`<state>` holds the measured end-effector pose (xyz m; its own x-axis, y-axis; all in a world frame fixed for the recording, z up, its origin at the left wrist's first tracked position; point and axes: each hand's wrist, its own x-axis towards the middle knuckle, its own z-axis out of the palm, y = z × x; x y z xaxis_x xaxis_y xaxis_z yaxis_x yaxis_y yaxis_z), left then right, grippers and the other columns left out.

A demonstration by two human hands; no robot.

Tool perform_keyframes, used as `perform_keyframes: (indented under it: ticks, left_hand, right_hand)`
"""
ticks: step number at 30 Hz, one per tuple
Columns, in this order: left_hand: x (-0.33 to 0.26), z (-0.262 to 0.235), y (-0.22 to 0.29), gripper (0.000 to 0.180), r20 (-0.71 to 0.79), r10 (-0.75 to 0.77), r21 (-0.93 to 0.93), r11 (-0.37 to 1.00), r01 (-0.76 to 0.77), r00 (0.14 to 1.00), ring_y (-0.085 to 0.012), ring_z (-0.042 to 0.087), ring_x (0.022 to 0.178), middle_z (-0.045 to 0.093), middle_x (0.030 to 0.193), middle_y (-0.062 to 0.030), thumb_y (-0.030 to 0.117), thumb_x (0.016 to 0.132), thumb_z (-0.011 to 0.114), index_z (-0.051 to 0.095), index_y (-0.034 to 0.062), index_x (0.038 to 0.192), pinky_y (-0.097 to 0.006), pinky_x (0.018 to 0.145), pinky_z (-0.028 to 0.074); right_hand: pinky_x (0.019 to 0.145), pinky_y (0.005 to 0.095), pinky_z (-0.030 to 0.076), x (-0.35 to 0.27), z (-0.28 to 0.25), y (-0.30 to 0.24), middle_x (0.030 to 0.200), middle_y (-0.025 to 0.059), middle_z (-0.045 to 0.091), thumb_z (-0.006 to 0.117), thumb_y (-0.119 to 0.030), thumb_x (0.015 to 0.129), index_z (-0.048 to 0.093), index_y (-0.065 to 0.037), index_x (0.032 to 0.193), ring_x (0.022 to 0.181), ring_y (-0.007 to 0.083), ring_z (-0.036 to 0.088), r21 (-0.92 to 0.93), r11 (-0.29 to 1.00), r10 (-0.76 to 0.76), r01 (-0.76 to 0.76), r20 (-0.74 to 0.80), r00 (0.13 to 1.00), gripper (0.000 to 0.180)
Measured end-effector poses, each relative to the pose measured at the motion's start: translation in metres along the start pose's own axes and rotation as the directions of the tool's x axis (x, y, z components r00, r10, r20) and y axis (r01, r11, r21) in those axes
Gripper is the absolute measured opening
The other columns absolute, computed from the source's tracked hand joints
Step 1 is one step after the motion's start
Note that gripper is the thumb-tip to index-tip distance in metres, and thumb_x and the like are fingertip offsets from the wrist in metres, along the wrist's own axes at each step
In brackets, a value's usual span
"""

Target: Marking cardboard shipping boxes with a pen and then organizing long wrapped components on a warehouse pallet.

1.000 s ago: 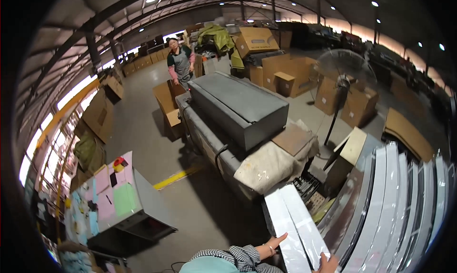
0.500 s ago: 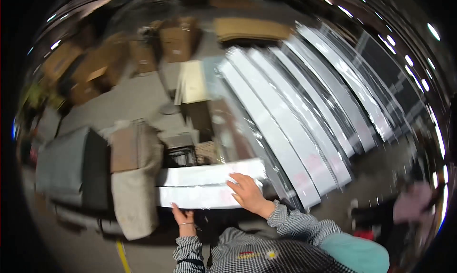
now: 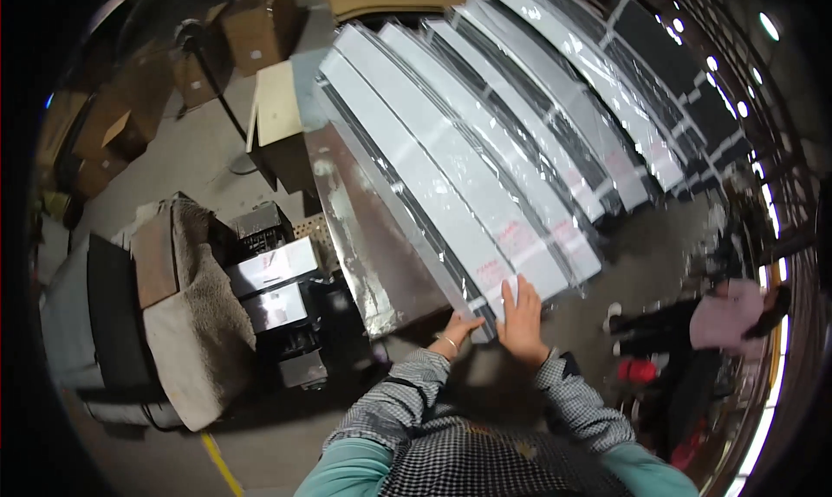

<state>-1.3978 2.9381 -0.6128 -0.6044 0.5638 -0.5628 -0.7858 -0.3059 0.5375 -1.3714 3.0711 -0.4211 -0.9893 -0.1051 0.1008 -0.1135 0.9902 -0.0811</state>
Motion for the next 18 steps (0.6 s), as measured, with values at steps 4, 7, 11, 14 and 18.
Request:
perform_keyframes:
  ticks: [4,7,11,14,18]
  left_hand:
    - [-0.001,0.037,-0.014,0.069,-0.430,0.206,0.049,0.978,-0.205,0.879,-0.0229,0.059,0.114,0.062,0.122,-0.0109,0.004,0.064,0.087,0.053,0.0010,0.124,-0.038,0.094,0.051]
    - [-0.057,0.017,-0.017,0.047,-0.593,0.416,0.513,0.855,-0.074,0.689,-0.0247,0.073,0.090,0.076,0.099,-0.0117,0.024,0.065,0.090,0.074,0.0014,0.104,-0.040,0.082,0.056]
    - [-0.159,0.049,-0.002,0.067,-0.633,0.651,0.763,0.617,0.195,0.419,-0.0340,0.068,0.091,0.069,0.101,-0.0218,0.047,0.060,0.091,0.068,-0.0011,0.101,-0.044,0.080,0.054]
    - [-0.135,-0.041,-0.070,0.075,-0.646,0.531,0.592,0.802,-0.078,0.549,-0.0299,0.060,0.108,0.063,0.116,-0.0195,0.052,0.065,0.090,0.063,-0.0010,0.112,-0.039,0.091,0.049]
    - [-0.093,-0.042,-0.059,0.091,-0.556,0.209,-0.019,0.964,-0.264,0.805,-0.0279,0.056,0.120,0.056,0.131,-0.0163,0.032,0.076,0.088,0.033,0.0011,0.143,-0.041,0.101,0.047]
  right_hand:
    - [0.113,0.0559,0.024,-0.004,0.012,0.002,0.154,0.0325,0.025,0.078,-0.018,0.063,0.032,0.004,0.149,0.137,0.0456,0.032,-0.120,0.992,-0.049,0.047,-0.018,0.999,0.100]
    - [0.112,0.0523,0.022,-0.005,0.009,-0.006,0.159,0.0282,0.024,0.071,-0.016,0.069,0.034,-0.002,0.151,0.141,0.0390,0.031,-0.238,0.971,0.021,-0.013,0.031,0.999,0.091]
    - [0.107,0.0500,0.025,-0.006,0.024,0.024,0.158,0.0278,0.024,0.074,-0.013,0.066,0.039,-0.009,0.150,0.136,0.0401,0.032,-0.263,0.965,-0.009,0.005,-0.016,1.000,0.091]
    - [0.104,0.0518,0.024,-0.011,0.017,-0.003,0.154,0.0309,0.024,0.076,-0.009,0.061,0.038,-0.007,0.149,0.134,0.0446,0.029,-0.017,0.998,-0.061,0.061,-0.001,0.998,0.095]
    - [0.107,0.0614,0.022,-0.043,0.045,-0.009,0.154,0.0305,0.021,0.081,-0.017,0.057,0.030,-0.010,0.153,0.133,0.0500,0.028,0.274,0.961,-0.026,-0.019,0.159,0.987,0.109]
